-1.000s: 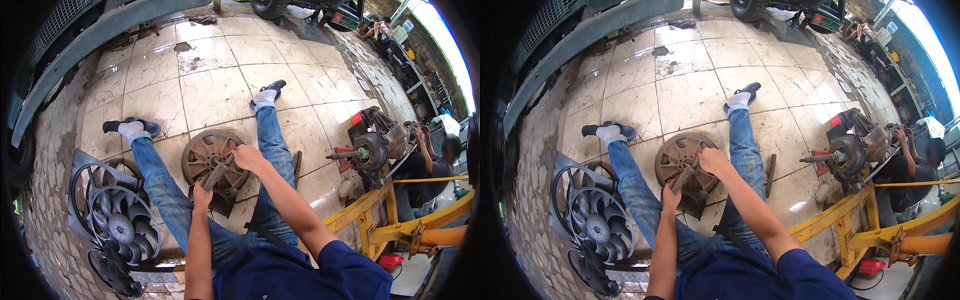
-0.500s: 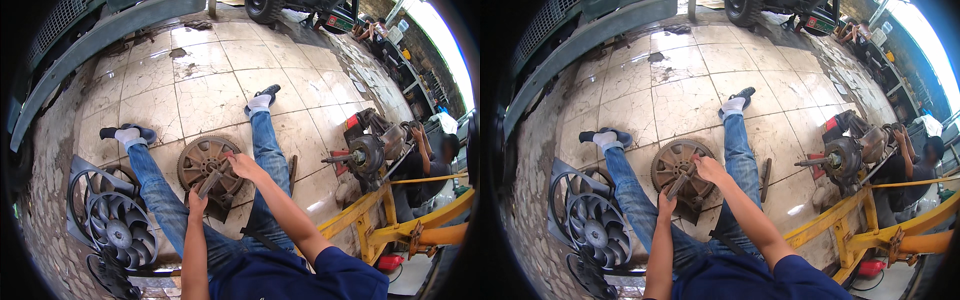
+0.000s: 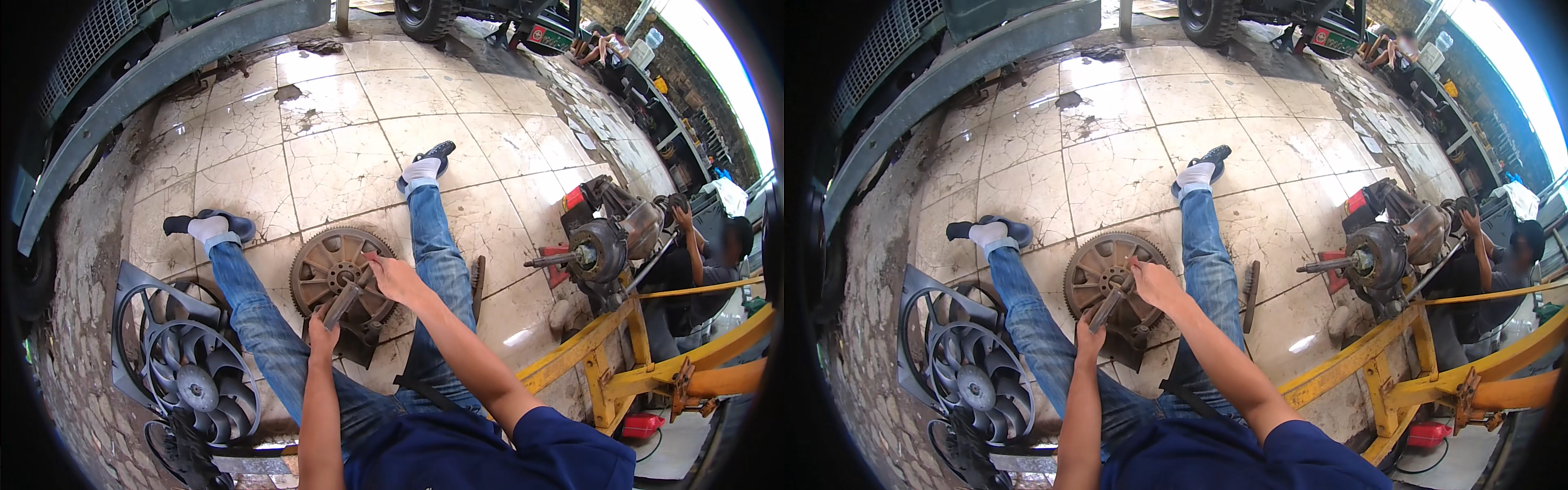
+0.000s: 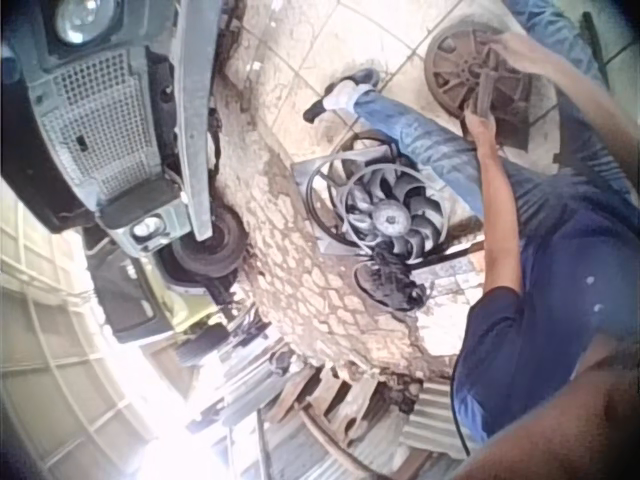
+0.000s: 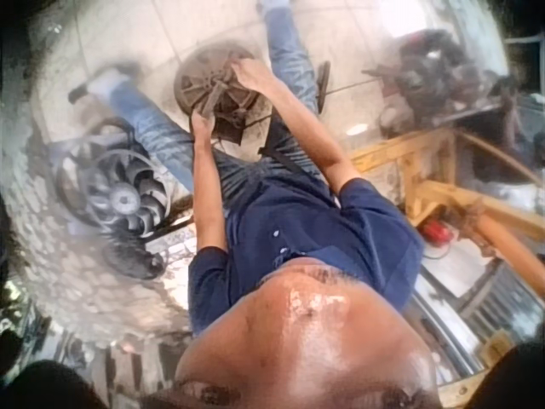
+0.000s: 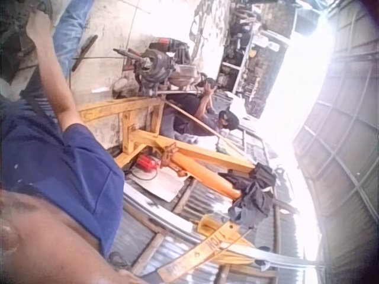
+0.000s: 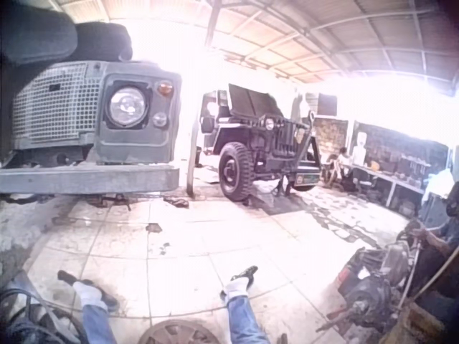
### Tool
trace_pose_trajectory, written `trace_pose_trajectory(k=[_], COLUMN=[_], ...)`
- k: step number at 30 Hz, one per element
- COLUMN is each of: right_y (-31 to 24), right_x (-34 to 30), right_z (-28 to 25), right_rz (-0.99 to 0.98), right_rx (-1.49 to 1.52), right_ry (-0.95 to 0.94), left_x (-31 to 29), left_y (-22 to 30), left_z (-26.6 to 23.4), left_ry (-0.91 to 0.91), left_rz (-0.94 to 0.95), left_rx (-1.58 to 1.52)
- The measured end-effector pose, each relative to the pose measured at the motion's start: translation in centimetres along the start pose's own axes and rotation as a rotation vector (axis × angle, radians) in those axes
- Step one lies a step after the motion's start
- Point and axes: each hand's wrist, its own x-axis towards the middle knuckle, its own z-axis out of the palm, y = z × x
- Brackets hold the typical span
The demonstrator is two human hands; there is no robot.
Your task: The person sits on the floor and scrubs a large metal gear with a sanding block, focusing on the teeth and central hub. A fan blade and other tools are visible nearby.
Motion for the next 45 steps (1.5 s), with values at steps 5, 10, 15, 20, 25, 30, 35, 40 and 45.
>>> trace_pose_trajectory(k=[5, 10, 15, 20, 25, 30, 35, 40, 45], right_y=[0.4, 0.3, 0.9, 1.1, 1.8, 0.5, 1.0, 0.4, 0.8], right_x=[0.2, -0.1, 0.2, 0.6, 0.4, -0.3, -0.3, -0.5, -0.6], right_z=[0.0, 0.0, 0.9, 1.1, 0.8, 0.6, 1.2, 1.5, 1.1], right_rz=[-0.017, 0.025, -0.048, -0.032, -0.087, -0.084, 0.007, -0.021, 0.078], right_rx=[-0.106, -0.132, -0.101, -0.03, 0.03, 0.044, 0.009, 0.09, 0.098], right_ry=[-0.027, -0.019, 0.058, 0.03, 0.039, 0.04, 0.076, 0.128, 0.046], left_x=[-0.1, -0.2, 0.0, -0.1, 0.0, -0.3, -0.2, 0.0, -0.1], left_y=[-0.1, 0.4, -0.2, -1.1, -0.9, -1.4, -1.0, -1.0, -1.5], left_z=[0.0, 0.1, 0.2, 0.4, 0.2, 0.0, 0.3, 0.2, 0.2], left_ry=[-0.013, -0.01, 0.021, 0.06, 0.005, 0.015, 0.018, 0.039, 0.037], left_rz=[-0.042, -0.056, -0.017, -0.02, 0.006, -0.007, -0.047, -0.015, 0.006], left_rx=[0.008, -0.004, 0.018, 0.03, -0.006, 0.03, 0.05, -0.024, 0.07])
